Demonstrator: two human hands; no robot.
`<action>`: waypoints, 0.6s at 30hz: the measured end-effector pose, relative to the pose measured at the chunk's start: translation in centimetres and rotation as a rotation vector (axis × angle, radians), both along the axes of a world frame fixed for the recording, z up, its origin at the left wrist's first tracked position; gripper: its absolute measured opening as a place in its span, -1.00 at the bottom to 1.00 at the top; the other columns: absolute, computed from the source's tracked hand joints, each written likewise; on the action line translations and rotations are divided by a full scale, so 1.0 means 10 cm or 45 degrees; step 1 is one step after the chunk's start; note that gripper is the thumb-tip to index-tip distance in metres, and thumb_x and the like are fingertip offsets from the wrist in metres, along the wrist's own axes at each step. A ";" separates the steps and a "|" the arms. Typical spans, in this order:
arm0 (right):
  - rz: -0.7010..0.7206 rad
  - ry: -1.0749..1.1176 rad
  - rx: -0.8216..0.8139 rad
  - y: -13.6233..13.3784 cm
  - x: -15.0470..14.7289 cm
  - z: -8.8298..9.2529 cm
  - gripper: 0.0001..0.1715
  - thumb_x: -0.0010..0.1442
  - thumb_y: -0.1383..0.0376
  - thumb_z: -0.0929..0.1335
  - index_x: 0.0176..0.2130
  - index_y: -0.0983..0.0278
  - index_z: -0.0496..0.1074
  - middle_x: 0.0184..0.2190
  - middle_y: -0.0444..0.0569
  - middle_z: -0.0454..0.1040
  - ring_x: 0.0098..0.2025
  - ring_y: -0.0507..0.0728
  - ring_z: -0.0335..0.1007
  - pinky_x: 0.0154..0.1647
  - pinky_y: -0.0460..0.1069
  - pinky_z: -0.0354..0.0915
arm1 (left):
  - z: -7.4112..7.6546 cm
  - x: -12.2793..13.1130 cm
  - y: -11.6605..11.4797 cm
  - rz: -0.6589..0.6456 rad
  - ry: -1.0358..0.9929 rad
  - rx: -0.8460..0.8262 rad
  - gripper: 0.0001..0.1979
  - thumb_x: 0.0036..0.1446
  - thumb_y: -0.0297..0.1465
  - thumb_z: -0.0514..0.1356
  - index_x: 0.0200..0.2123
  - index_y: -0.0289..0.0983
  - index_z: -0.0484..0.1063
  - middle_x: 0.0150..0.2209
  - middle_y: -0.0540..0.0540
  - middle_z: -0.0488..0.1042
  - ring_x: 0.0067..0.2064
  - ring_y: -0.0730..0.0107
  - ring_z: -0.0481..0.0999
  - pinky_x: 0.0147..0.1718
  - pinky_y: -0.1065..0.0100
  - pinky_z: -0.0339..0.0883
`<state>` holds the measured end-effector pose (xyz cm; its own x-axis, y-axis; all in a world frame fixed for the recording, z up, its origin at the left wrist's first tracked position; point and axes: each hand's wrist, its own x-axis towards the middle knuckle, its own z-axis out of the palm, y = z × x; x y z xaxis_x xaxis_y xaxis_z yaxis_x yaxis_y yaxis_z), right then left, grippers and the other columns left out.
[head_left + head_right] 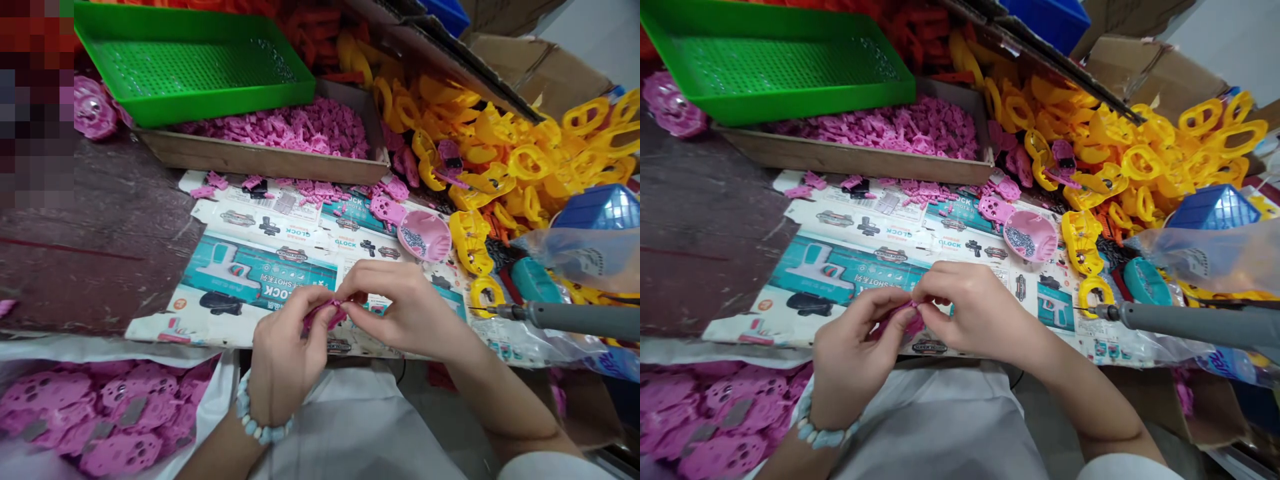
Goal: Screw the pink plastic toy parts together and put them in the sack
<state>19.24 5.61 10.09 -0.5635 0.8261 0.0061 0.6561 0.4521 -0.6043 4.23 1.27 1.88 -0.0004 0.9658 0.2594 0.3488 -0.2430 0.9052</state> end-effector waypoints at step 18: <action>-0.039 -0.162 0.228 0.76 -0.44 -0.22 -0.83 0.20 0.42 0.28 -0.24 0.37 0.46 -0.29 -0.01 0.53 -0.30 0.08 0.45 -0.24 -0.04 0.31 | -0.07 -0.13 -0.05 0.005 -0.435 -0.167 -0.90 0.13 -0.54 0.15 -0.36 -0.23 0.38 -0.39 0.00 0.58 -0.32 0.44 0.60 -0.34 0.55 0.48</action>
